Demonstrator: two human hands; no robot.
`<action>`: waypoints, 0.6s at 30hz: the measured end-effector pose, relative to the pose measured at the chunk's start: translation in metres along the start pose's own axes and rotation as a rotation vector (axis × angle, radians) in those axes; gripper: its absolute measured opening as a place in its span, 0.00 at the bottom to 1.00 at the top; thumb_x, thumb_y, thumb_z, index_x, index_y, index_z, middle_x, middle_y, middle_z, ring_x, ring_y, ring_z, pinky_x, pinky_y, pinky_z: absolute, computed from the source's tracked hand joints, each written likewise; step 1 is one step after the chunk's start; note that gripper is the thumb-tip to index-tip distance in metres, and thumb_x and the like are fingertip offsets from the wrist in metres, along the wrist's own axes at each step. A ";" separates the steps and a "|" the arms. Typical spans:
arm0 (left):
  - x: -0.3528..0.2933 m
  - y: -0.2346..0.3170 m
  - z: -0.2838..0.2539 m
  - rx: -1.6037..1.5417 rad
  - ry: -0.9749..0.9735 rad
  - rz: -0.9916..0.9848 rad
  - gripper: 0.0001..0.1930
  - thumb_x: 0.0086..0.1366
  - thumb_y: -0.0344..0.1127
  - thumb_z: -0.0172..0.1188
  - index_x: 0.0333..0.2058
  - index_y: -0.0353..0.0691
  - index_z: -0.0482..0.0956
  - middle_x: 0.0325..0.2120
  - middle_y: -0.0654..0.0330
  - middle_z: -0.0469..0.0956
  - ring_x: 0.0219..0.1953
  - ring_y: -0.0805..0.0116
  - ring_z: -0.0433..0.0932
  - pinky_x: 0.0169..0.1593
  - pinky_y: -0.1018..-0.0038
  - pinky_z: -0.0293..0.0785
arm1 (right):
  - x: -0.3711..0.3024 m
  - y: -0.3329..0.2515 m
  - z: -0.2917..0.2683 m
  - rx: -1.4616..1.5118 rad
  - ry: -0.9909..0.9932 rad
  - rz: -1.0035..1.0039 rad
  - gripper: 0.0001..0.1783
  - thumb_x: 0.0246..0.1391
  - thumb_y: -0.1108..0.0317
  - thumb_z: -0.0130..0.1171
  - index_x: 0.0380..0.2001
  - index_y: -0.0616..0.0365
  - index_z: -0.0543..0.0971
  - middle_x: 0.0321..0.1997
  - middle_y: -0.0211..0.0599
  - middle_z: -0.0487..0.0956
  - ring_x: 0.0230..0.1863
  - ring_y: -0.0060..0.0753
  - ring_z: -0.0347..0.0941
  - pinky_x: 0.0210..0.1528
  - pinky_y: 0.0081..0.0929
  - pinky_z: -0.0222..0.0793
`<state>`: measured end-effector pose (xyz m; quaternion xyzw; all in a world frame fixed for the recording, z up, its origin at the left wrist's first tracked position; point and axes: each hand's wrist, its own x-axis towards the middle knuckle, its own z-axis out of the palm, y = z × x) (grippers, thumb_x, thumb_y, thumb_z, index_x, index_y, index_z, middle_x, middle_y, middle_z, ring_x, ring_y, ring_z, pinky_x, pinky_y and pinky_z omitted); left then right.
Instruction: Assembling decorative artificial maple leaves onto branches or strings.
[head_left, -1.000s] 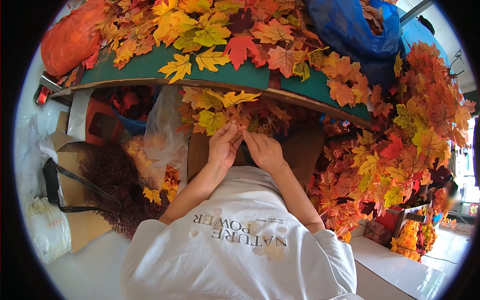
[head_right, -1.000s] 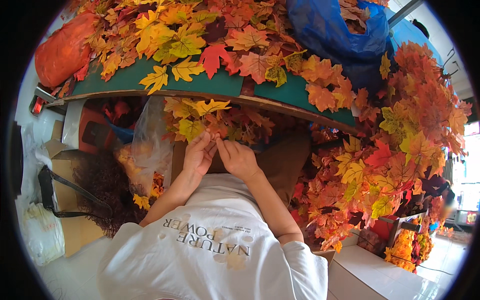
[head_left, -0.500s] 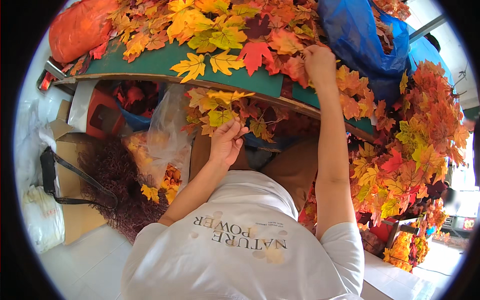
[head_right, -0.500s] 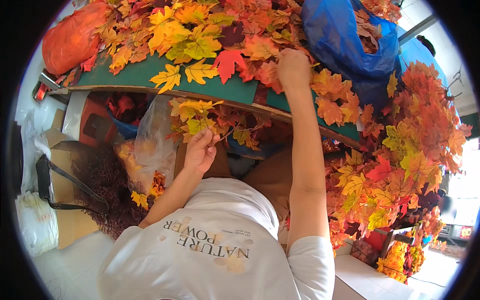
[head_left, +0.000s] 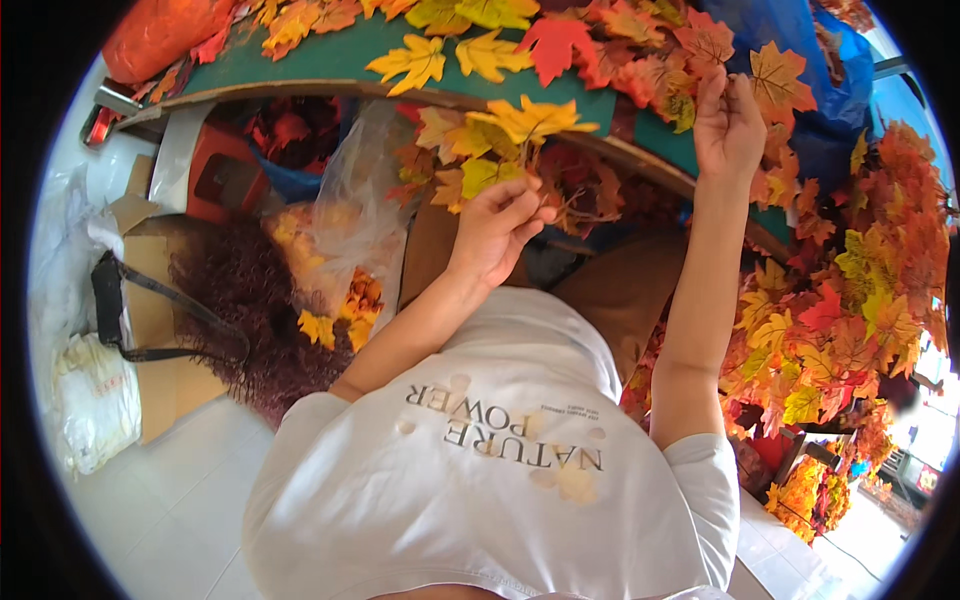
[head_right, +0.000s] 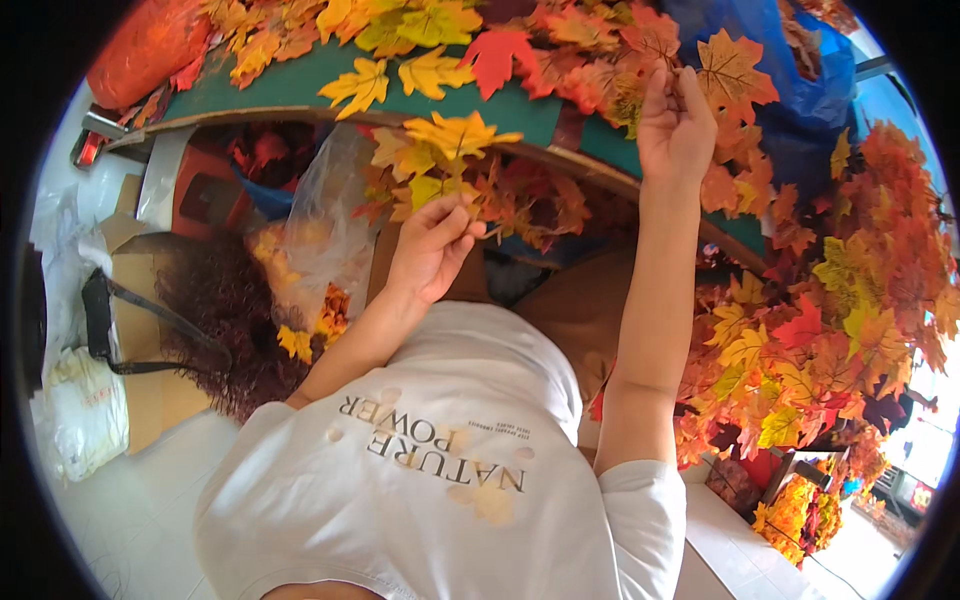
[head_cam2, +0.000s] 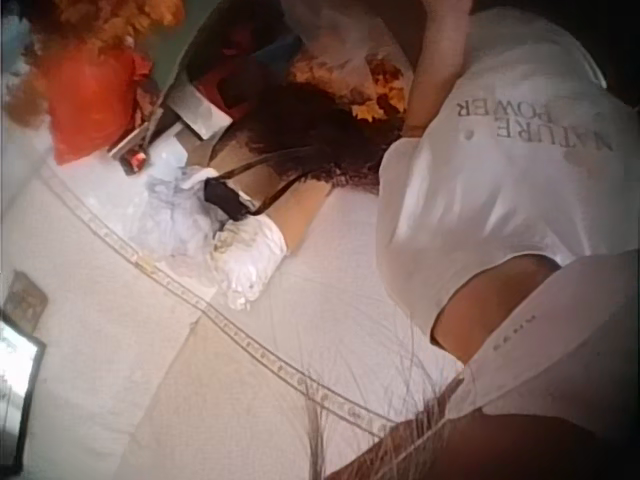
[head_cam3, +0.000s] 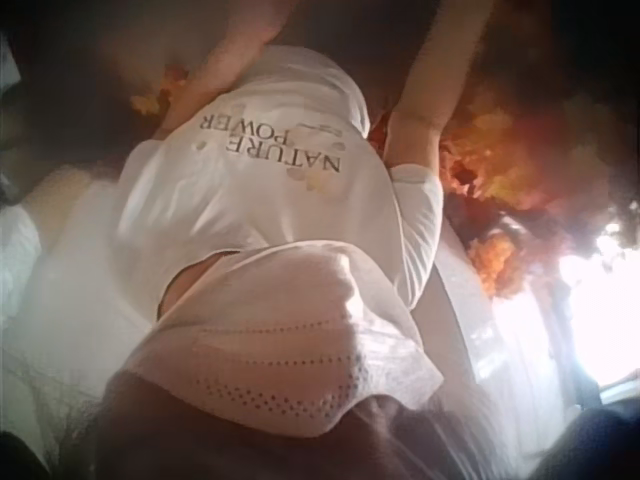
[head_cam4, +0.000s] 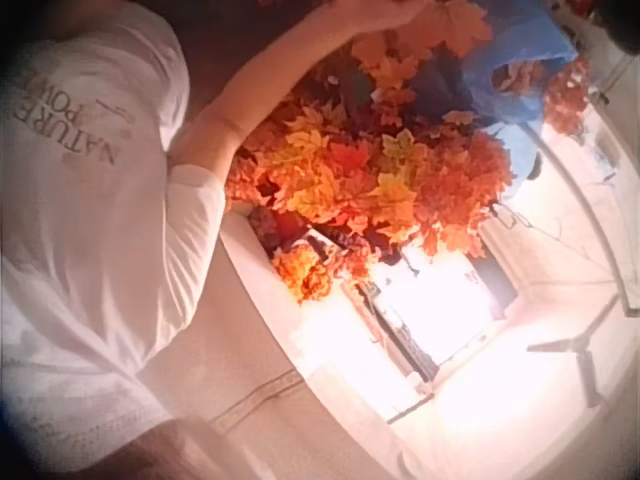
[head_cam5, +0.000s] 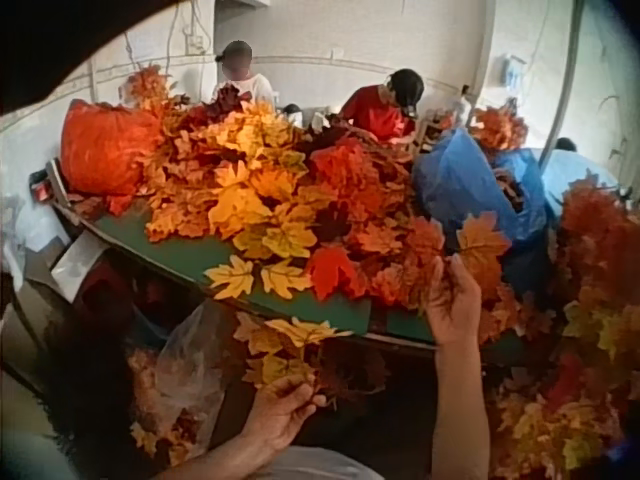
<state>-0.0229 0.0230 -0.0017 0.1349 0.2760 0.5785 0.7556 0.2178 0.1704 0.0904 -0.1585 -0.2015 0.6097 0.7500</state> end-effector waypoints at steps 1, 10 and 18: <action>0.001 0.000 -0.002 0.005 -0.023 0.009 0.09 0.62 0.29 0.55 0.41 0.34 0.74 0.29 0.61 0.77 0.31 0.72 0.80 0.32 0.86 0.79 | -0.026 0.009 0.008 -0.045 -0.002 0.016 0.08 0.57 0.74 0.50 0.33 0.71 0.73 0.33 0.43 0.76 0.38 0.35 0.76 0.43 0.22 0.78; 0.000 -0.004 0.000 0.040 -0.100 0.082 0.09 0.61 0.28 0.57 0.40 0.34 0.74 0.28 0.60 0.78 0.31 0.70 0.80 0.31 0.84 0.80 | -0.160 0.099 -0.017 -0.344 0.178 0.209 0.06 0.51 0.79 0.56 0.34 0.64 0.76 0.36 0.41 0.79 0.37 0.33 0.78 0.41 0.23 0.76; 0.000 -0.008 -0.001 0.070 -0.100 0.141 0.08 0.60 0.27 0.57 0.39 0.34 0.74 0.29 0.58 0.78 0.30 0.70 0.81 0.31 0.83 0.80 | -0.175 0.112 -0.019 -0.205 0.212 0.334 0.05 0.51 0.76 0.58 0.33 0.59 0.77 0.33 0.32 0.79 0.35 0.22 0.76 0.36 0.17 0.72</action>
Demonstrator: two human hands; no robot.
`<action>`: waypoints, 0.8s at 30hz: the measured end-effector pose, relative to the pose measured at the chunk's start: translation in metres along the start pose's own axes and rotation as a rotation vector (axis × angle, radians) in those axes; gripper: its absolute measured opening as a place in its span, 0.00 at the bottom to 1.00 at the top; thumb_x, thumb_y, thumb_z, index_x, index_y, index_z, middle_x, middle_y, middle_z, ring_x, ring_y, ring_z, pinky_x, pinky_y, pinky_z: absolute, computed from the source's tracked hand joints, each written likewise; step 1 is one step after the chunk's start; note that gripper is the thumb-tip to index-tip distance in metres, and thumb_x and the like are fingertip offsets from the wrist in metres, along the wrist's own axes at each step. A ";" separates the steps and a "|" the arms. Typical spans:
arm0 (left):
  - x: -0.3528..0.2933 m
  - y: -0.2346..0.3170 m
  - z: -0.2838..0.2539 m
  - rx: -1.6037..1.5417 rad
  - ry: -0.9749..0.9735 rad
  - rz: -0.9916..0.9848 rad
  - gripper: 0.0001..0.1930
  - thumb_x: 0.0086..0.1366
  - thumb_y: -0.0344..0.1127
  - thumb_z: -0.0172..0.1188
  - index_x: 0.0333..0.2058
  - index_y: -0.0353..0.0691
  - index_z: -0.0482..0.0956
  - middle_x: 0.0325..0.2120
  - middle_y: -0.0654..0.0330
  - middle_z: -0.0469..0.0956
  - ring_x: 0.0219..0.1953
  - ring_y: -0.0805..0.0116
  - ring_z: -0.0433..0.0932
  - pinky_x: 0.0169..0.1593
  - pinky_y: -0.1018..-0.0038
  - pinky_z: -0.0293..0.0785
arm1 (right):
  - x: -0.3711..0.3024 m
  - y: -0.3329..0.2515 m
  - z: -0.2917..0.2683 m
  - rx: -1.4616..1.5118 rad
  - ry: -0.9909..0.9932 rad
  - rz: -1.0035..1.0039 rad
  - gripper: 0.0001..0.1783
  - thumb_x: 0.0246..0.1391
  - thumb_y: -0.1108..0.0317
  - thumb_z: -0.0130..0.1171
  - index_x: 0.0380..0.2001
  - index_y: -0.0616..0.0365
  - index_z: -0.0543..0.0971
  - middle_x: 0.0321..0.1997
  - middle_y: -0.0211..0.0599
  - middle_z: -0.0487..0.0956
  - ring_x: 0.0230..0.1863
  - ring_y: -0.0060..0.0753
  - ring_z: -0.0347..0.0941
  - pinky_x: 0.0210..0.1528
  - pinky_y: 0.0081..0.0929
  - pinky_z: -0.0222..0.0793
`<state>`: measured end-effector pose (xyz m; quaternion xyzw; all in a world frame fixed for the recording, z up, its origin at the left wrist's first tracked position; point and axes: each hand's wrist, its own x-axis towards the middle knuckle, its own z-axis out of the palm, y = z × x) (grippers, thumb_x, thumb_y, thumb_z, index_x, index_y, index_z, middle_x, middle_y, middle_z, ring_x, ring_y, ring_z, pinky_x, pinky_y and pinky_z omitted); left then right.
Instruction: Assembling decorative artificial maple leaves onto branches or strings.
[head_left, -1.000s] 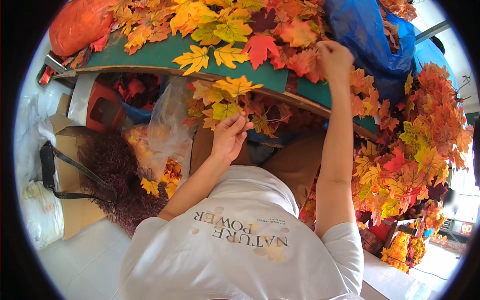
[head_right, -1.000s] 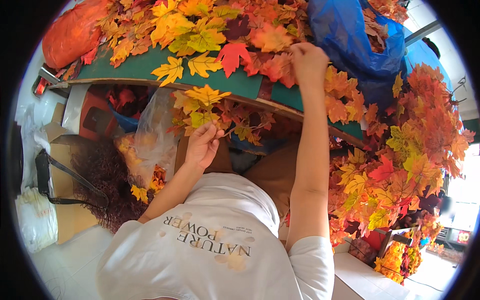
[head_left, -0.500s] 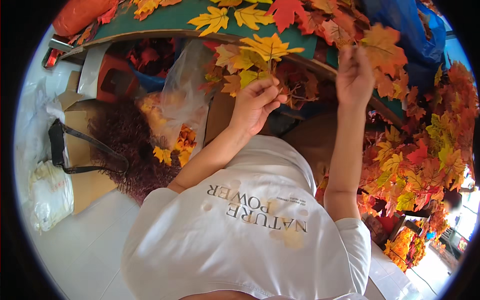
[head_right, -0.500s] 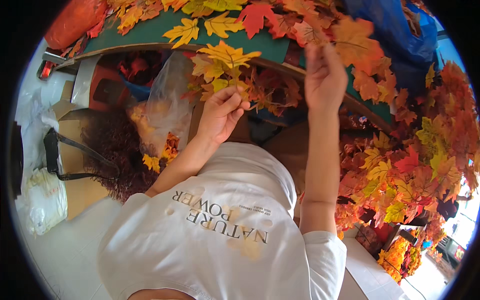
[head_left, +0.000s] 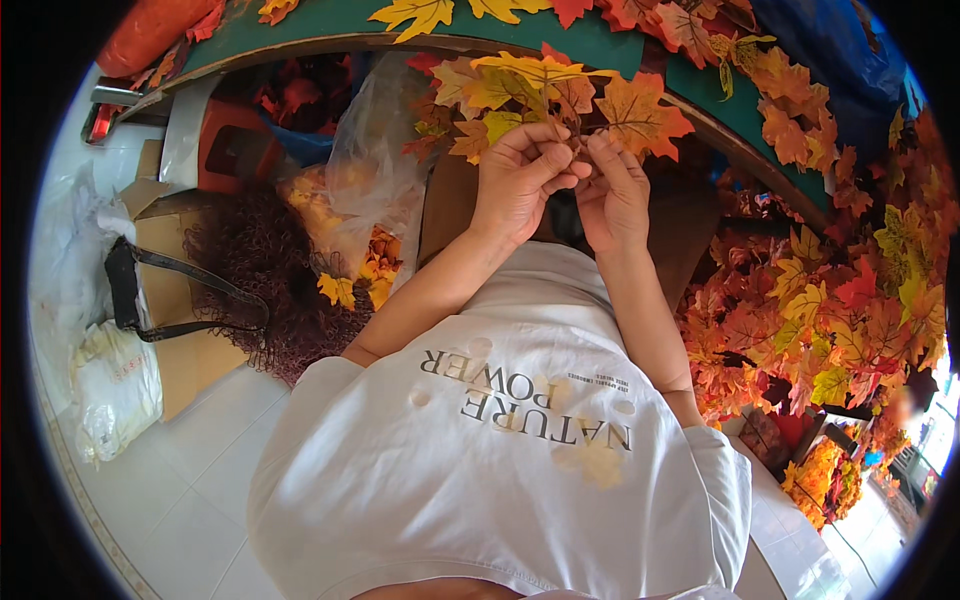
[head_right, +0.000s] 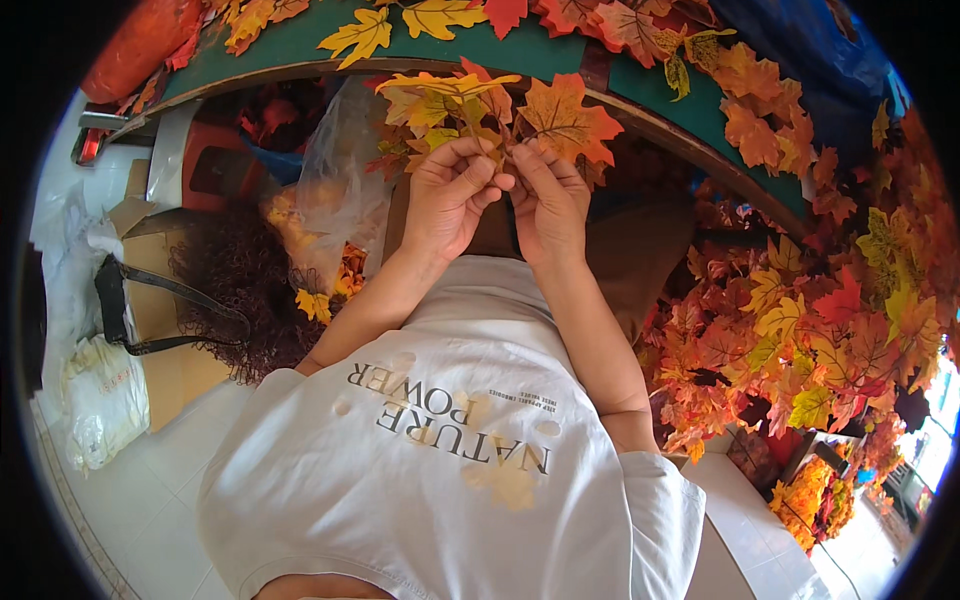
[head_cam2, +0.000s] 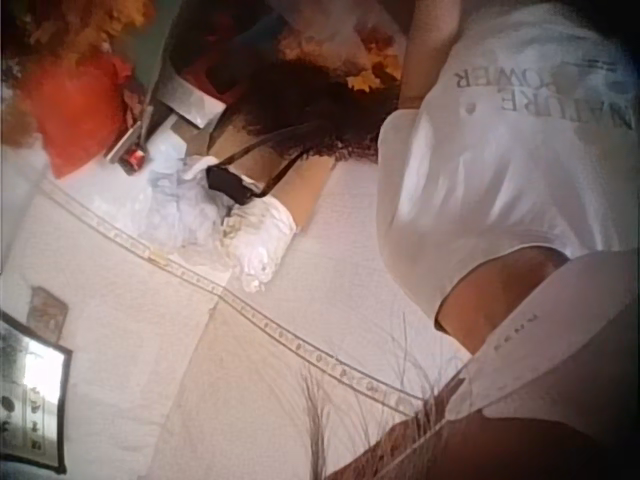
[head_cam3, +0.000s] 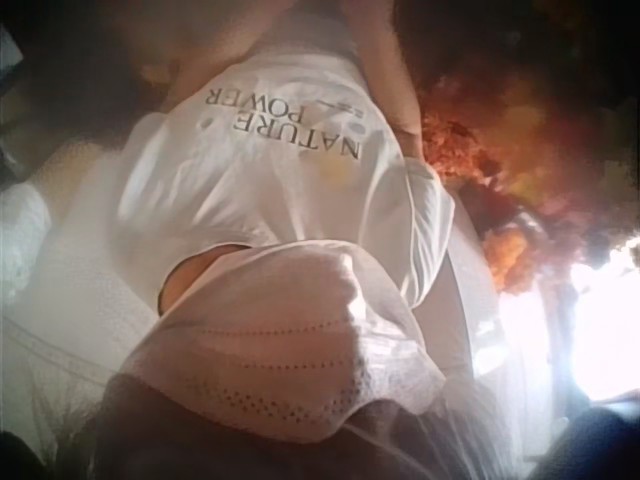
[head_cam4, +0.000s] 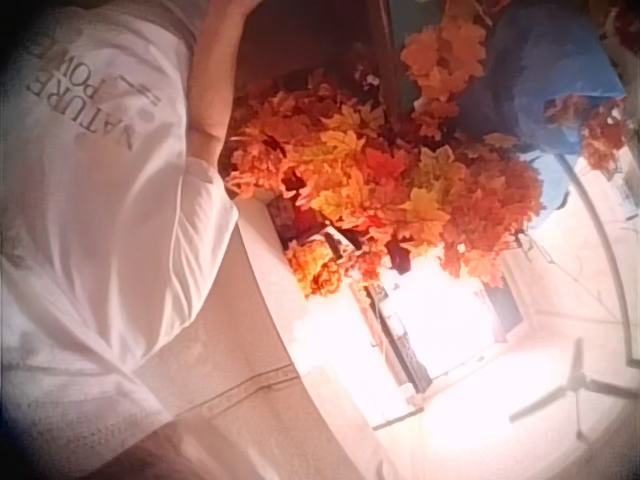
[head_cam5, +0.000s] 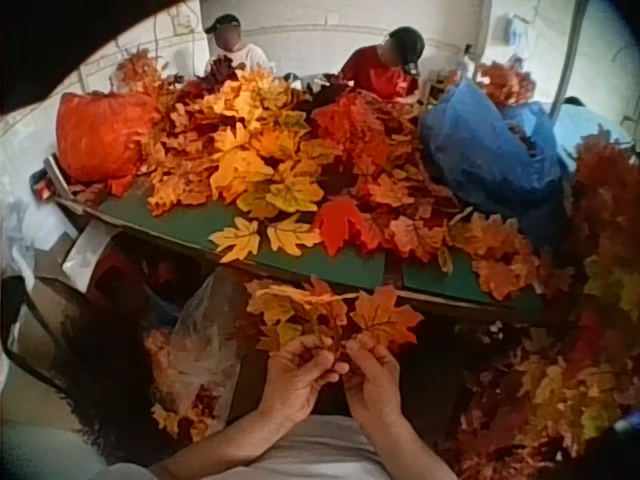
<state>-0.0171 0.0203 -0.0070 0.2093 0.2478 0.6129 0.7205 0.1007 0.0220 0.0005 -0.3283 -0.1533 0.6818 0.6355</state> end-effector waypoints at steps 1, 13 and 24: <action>0.000 0.000 0.000 0.003 -0.006 -0.002 0.08 0.60 0.27 0.57 0.38 0.34 0.74 0.29 0.58 0.78 0.30 0.70 0.81 0.30 0.83 0.80 | 0.000 0.001 0.000 0.007 0.017 0.014 0.04 0.51 0.75 0.58 0.33 0.59 0.77 0.33 0.31 0.79 0.33 0.21 0.75 0.35 0.16 0.71; 0.001 -0.002 -0.001 -0.020 -0.001 -0.005 0.07 0.60 0.26 0.57 0.38 0.33 0.74 0.29 0.56 0.78 0.30 0.69 0.81 0.31 0.83 0.80 | -0.001 0.004 0.000 0.015 0.018 0.028 0.03 0.52 0.75 0.57 0.32 0.59 0.77 0.32 0.30 0.79 0.32 0.20 0.75 0.35 0.16 0.71; 0.001 -0.004 -0.002 0.001 0.013 -0.018 0.07 0.60 0.25 0.57 0.38 0.33 0.74 0.29 0.56 0.78 0.30 0.69 0.81 0.31 0.82 0.80 | 0.000 0.005 -0.002 0.034 0.027 0.024 0.03 0.53 0.73 0.57 0.32 0.58 0.77 0.33 0.29 0.78 0.33 0.18 0.74 0.35 0.14 0.70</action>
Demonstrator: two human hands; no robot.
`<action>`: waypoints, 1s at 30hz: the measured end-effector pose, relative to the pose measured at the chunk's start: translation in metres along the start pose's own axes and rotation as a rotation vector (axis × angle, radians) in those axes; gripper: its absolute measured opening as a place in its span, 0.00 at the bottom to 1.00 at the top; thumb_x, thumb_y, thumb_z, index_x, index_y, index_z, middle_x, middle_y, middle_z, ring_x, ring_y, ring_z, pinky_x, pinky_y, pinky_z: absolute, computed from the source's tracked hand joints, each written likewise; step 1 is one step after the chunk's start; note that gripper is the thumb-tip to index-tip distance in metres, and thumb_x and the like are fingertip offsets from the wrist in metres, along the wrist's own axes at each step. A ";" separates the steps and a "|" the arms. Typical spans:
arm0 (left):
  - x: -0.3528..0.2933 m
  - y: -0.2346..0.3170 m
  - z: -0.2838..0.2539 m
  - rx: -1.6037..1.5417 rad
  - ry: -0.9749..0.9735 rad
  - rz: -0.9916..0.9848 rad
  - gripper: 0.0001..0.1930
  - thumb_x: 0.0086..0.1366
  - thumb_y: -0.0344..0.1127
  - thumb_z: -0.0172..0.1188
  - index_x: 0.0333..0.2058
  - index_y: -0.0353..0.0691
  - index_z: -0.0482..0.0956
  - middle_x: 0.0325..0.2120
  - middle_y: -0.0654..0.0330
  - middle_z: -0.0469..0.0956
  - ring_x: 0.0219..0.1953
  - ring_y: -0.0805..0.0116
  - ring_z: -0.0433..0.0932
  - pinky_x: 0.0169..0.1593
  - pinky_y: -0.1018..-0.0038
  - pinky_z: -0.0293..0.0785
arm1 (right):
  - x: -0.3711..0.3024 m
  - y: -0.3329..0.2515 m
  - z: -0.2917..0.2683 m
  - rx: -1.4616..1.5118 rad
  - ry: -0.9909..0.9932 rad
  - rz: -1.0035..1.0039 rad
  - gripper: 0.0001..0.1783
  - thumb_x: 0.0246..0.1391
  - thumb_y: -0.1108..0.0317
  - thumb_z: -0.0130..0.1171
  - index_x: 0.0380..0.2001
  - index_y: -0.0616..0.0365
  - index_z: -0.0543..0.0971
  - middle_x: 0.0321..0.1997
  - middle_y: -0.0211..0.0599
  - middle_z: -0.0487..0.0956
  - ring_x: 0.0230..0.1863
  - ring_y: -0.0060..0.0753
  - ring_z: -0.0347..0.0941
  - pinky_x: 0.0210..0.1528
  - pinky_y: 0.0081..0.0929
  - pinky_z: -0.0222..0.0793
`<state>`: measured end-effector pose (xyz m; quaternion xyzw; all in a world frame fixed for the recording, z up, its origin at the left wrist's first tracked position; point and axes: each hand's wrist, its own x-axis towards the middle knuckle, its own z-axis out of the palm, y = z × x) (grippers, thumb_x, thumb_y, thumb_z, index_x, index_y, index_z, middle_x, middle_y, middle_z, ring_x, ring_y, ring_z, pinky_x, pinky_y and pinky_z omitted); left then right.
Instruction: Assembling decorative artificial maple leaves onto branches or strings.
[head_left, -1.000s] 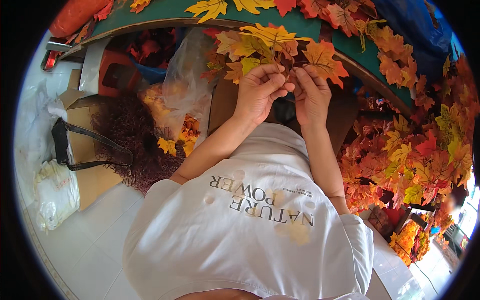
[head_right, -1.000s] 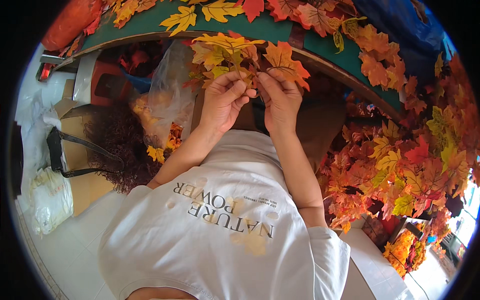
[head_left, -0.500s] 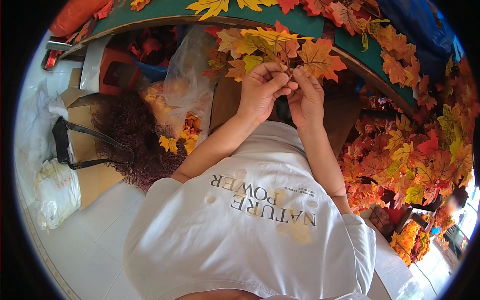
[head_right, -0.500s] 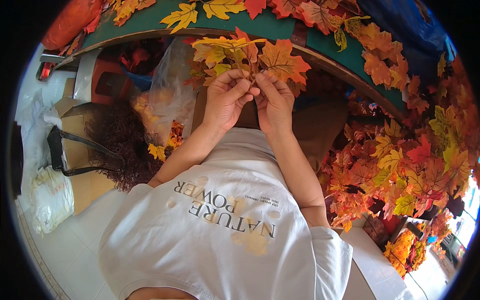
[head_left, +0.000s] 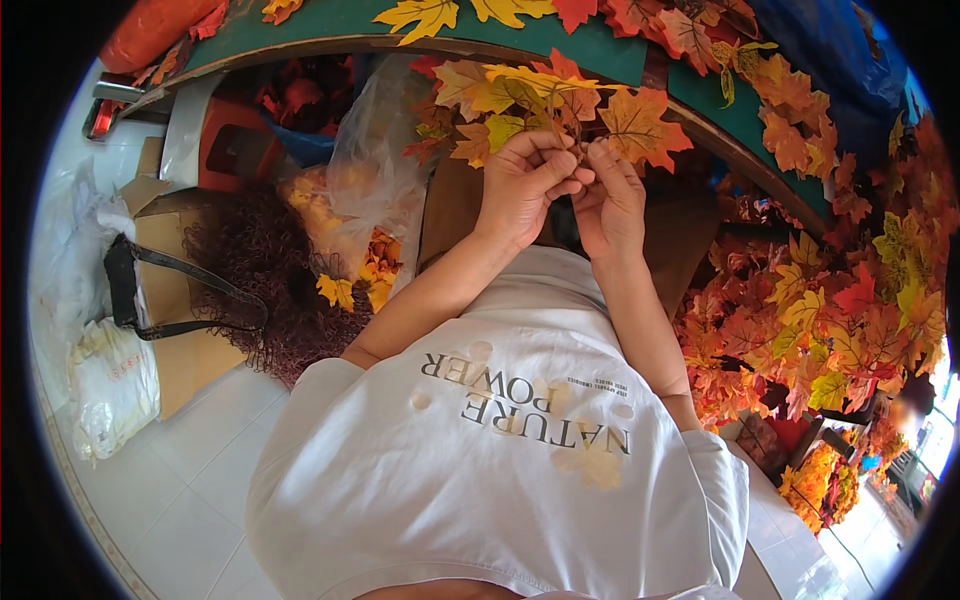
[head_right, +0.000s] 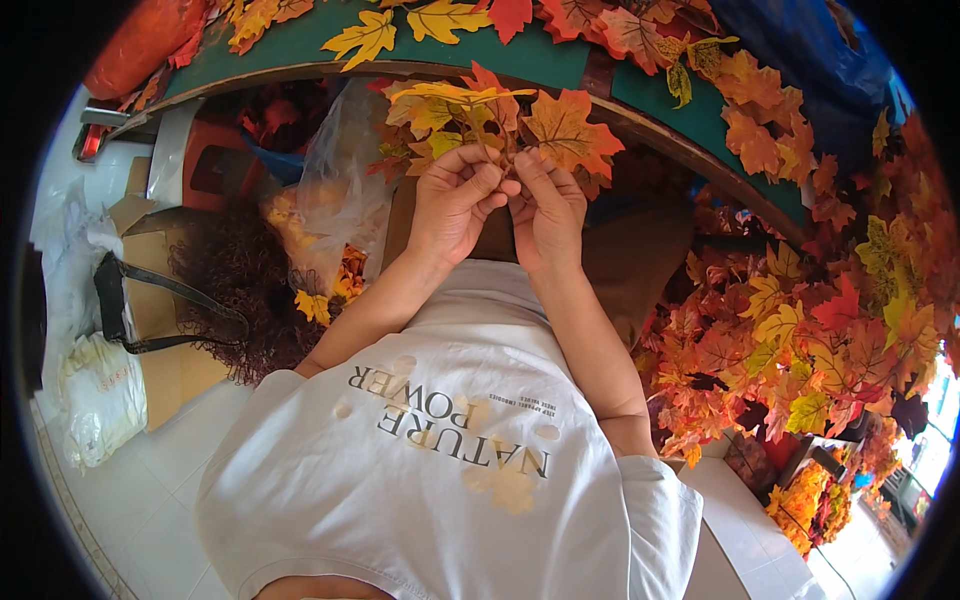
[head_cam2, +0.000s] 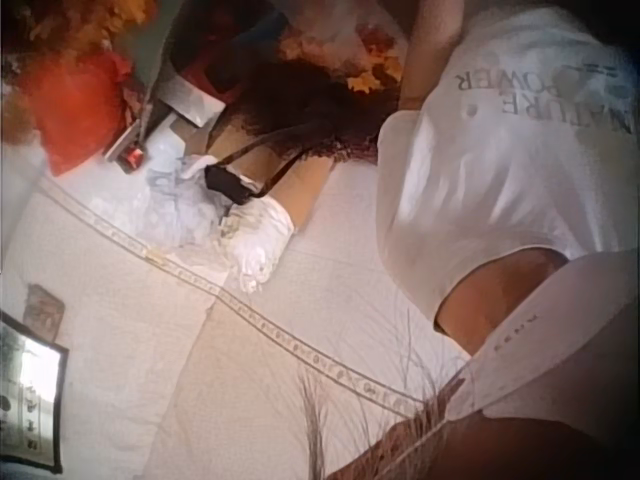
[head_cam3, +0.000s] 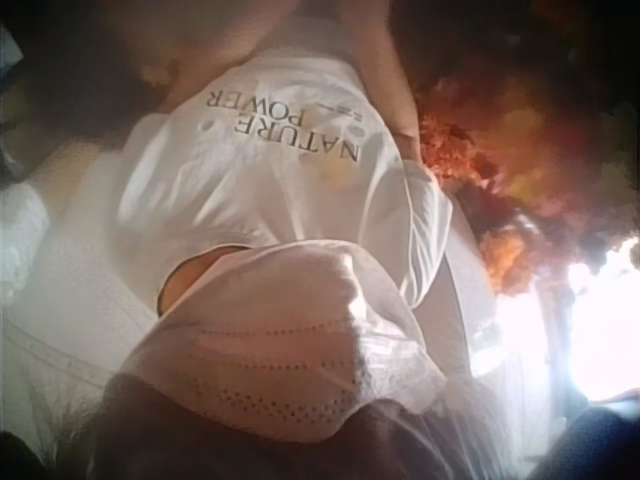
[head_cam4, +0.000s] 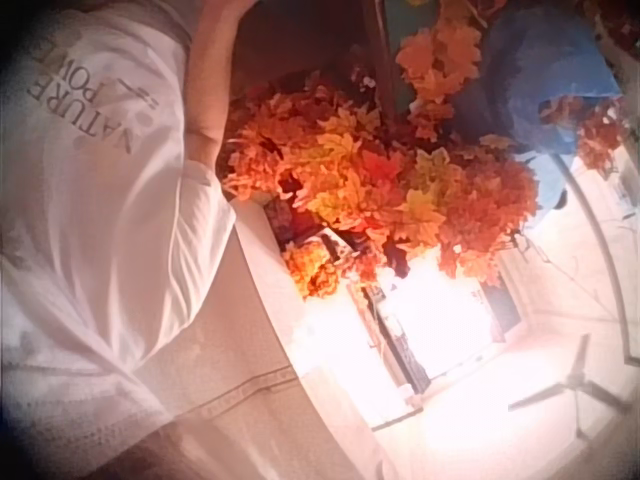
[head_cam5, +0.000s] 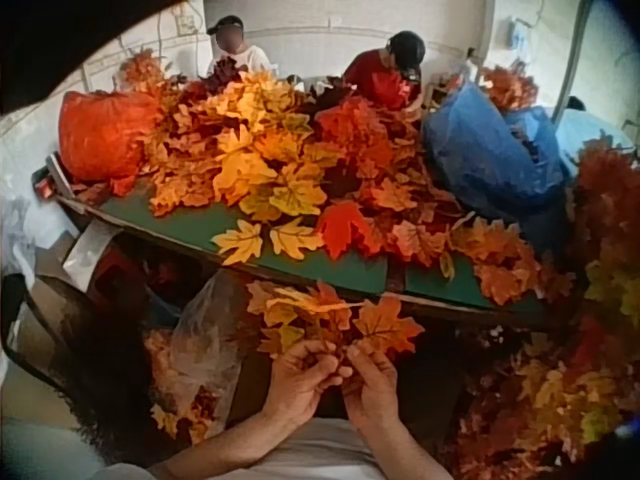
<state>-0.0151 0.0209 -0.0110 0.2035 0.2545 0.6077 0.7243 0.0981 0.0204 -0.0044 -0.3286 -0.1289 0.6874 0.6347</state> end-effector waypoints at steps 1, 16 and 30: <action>0.000 0.000 0.000 -0.006 0.001 0.004 0.07 0.60 0.25 0.57 0.38 0.33 0.74 0.29 0.56 0.78 0.30 0.68 0.81 0.31 0.82 0.80 | -0.001 0.000 0.001 -0.012 -0.006 0.009 0.03 0.53 0.73 0.57 0.33 0.58 0.77 0.33 0.28 0.78 0.33 0.18 0.74 0.35 0.14 0.70; 0.003 0.002 -0.002 0.170 0.033 0.106 0.07 0.59 0.24 0.57 0.37 0.33 0.73 0.25 0.58 0.77 0.26 0.71 0.79 0.27 0.84 0.76 | -0.005 0.008 -0.005 -0.057 -0.066 -0.052 0.06 0.52 0.78 0.57 0.35 0.59 0.75 0.32 0.30 0.78 0.33 0.21 0.75 0.36 0.20 0.74; 0.008 0.018 -0.005 0.136 0.277 0.224 0.04 0.61 0.31 0.58 0.31 0.38 0.73 0.23 0.64 0.76 0.25 0.74 0.78 0.23 0.85 0.72 | 0.008 -0.004 -0.032 -0.974 -0.402 -0.299 0.08 0.56 0.76 0.53 0.40 0.64 0.75 0.35 0.34 0.76 0.34 0.25 0.74 0.39 0.21 0.72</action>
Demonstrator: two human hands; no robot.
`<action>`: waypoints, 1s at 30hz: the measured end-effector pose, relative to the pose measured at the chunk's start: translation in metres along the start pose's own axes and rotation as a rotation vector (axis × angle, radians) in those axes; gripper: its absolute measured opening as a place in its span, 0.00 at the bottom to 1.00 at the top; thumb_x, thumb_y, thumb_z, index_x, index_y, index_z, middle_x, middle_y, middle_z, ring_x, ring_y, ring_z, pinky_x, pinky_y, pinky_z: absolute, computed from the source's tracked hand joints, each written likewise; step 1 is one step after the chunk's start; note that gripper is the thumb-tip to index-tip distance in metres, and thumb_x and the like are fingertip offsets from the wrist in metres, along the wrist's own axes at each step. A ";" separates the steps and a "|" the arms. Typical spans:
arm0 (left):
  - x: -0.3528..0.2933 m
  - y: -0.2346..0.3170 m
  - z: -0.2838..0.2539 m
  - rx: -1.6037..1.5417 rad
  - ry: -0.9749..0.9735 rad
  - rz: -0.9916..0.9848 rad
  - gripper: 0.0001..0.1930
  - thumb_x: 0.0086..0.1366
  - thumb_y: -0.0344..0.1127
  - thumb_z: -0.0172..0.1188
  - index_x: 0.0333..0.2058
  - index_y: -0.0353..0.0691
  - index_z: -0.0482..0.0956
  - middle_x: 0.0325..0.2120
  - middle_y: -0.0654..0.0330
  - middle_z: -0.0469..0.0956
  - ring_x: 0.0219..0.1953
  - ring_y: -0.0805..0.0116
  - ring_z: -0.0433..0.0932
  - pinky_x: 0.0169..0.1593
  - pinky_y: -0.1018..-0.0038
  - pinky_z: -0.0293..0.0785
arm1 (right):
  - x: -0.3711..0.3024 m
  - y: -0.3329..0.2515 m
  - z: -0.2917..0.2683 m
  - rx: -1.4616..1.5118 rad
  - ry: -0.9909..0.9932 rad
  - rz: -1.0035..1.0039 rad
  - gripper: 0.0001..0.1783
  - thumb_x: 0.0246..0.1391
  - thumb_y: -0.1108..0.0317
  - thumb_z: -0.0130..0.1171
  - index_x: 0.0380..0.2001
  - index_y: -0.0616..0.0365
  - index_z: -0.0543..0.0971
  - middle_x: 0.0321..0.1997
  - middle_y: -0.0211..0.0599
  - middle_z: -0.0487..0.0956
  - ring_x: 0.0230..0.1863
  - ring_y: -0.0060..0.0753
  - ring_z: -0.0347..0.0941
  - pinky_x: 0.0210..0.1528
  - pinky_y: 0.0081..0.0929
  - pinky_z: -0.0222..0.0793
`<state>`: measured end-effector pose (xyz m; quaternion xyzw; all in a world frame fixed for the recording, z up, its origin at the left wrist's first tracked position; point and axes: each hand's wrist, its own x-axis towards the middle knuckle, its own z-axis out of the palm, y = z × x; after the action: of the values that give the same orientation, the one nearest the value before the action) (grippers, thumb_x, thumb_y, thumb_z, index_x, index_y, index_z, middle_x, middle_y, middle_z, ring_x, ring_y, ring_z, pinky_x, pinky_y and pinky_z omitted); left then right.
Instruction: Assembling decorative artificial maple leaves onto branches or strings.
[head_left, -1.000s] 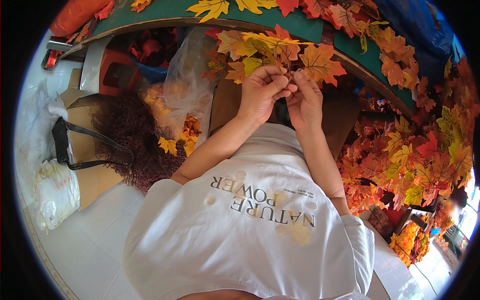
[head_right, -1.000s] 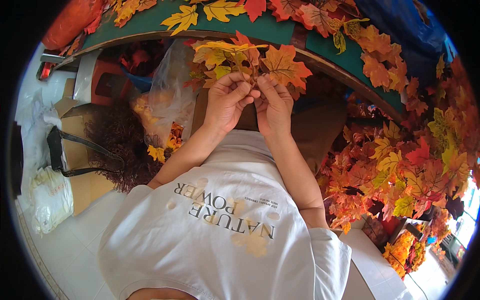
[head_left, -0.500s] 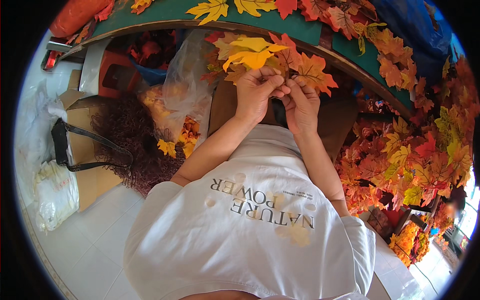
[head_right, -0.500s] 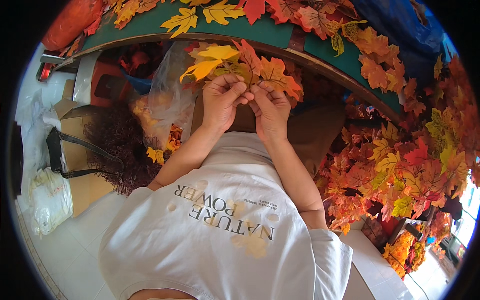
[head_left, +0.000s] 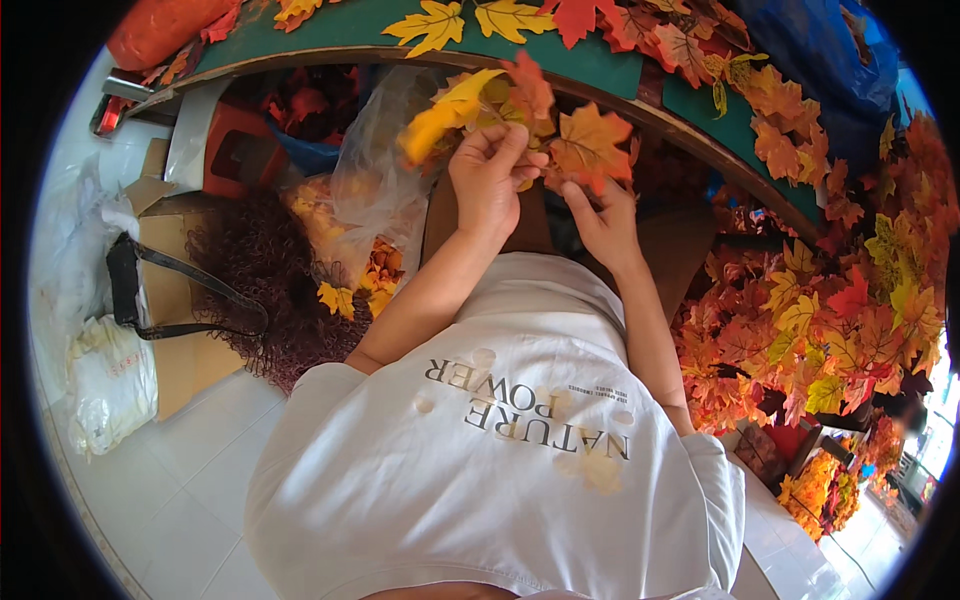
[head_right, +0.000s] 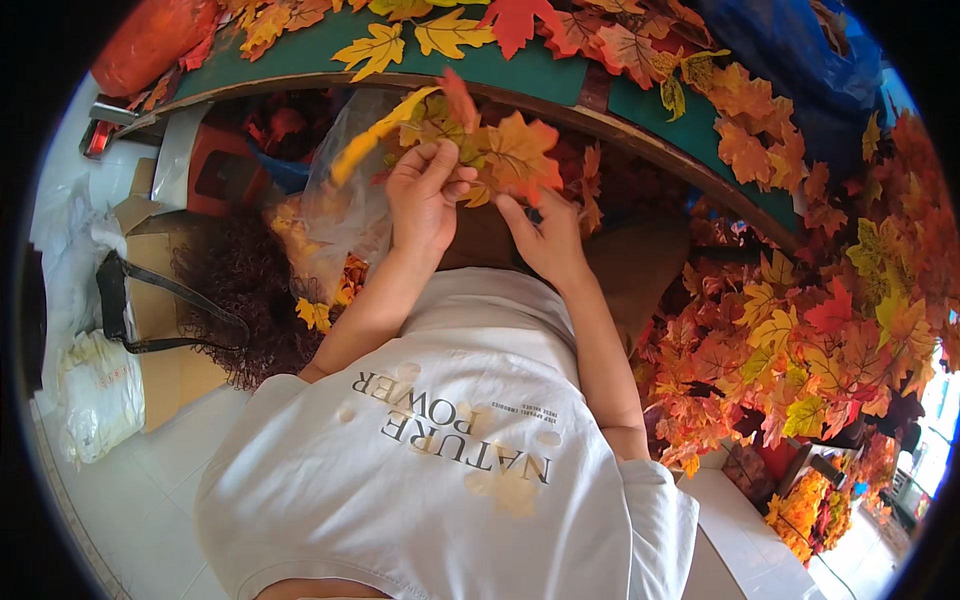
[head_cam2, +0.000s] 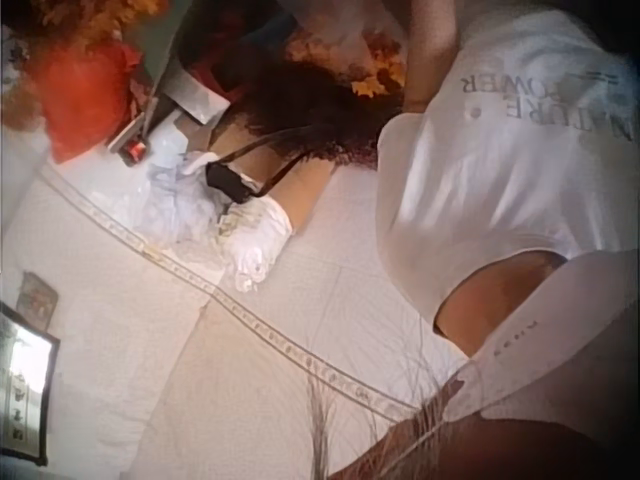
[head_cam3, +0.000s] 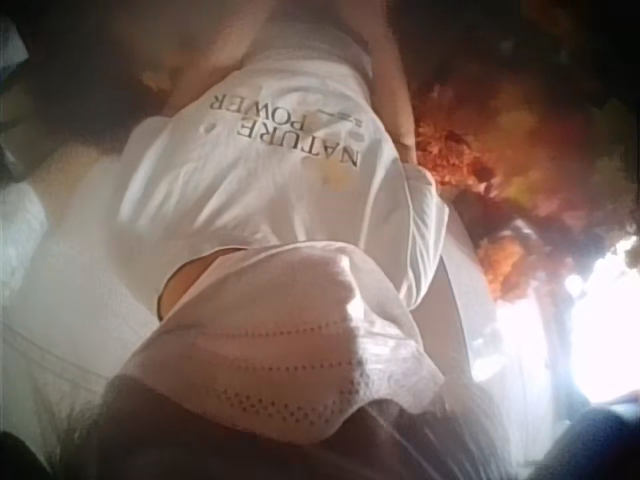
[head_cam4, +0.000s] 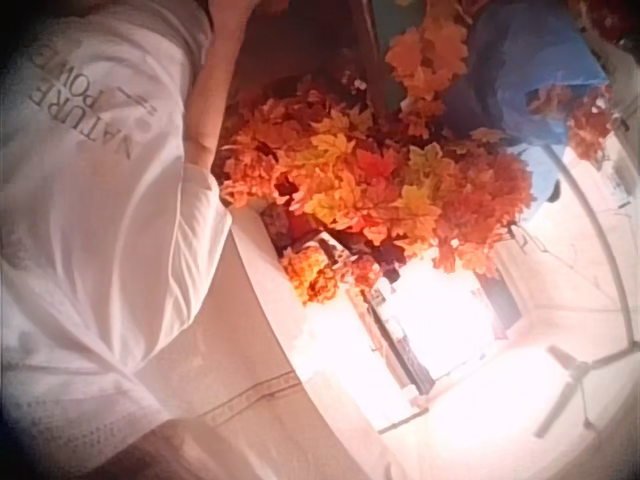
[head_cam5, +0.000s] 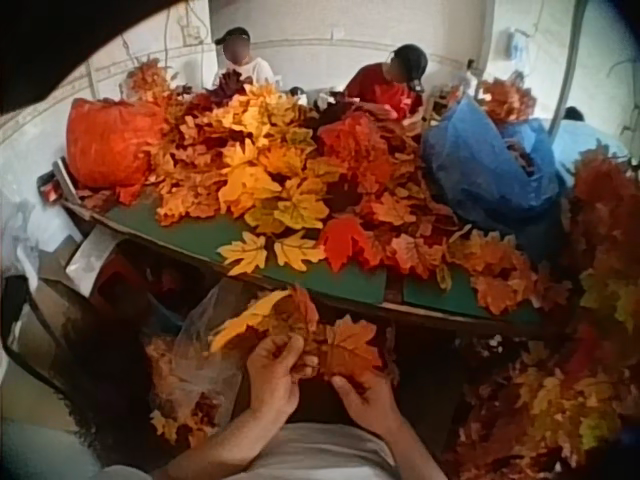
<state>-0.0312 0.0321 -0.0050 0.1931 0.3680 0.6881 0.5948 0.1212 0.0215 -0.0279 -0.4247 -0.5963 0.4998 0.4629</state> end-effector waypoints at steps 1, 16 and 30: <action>0.004 0.002 -0.004 -0.046 0.013 0.004 0.06 0.60 0.31 0.59 0.32 0.35 0.75 0.22 0.61 0.77 0.26 0.72 0.80 0.24 0.85 0.75 | -0.001 -0.003 -0.005 -0.184 -0.009 -0.133 0.09 0.55 0.76 0.54 0.40 0.63 0.75 0.34 0.35 0.78 0.34 0.24 0.74 0.38 0.20 0.72; -0.019 -0.004 0.013 -0.111 -0.133 -0.190 0.10 0.62 0.34 0.56 0.41 0.37 0.73 0.33 0.61 0.78 0.34 0.69 0.79 0.33 0.81 0.75 | 0.001 -0.033 -0.008 0.473 0.141 0.059 0.15 0.52 0.81 0.54 0.45 0.66 0.68 0.37 0.45 0.79 0.30 0.25 0.75 0.32 0.18 0.72; -0.020 -0.010 0.017 -0.067 -0.500 0.283 0.05 0.65 0.25 0.47 0.37 0.31 0.71 0.37 0.52 0.73 0.38 0.64 0.76 0.42 0.71 0.74 | 0.024 -0.088 -0.019 0.405 -0.093 -0.066 0.15 0.51 0.78 0.57 0.44 0.64 0.72 0.41 0.34 0.76 0.39 0.25 0.74 0.39 0.20 0.72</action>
<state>-0.0081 0.0175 0.0026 0.3865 0.1562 0.7071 0.5712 0.1309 0.0362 0.0635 -0.2797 -0.5180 0.6130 0.5270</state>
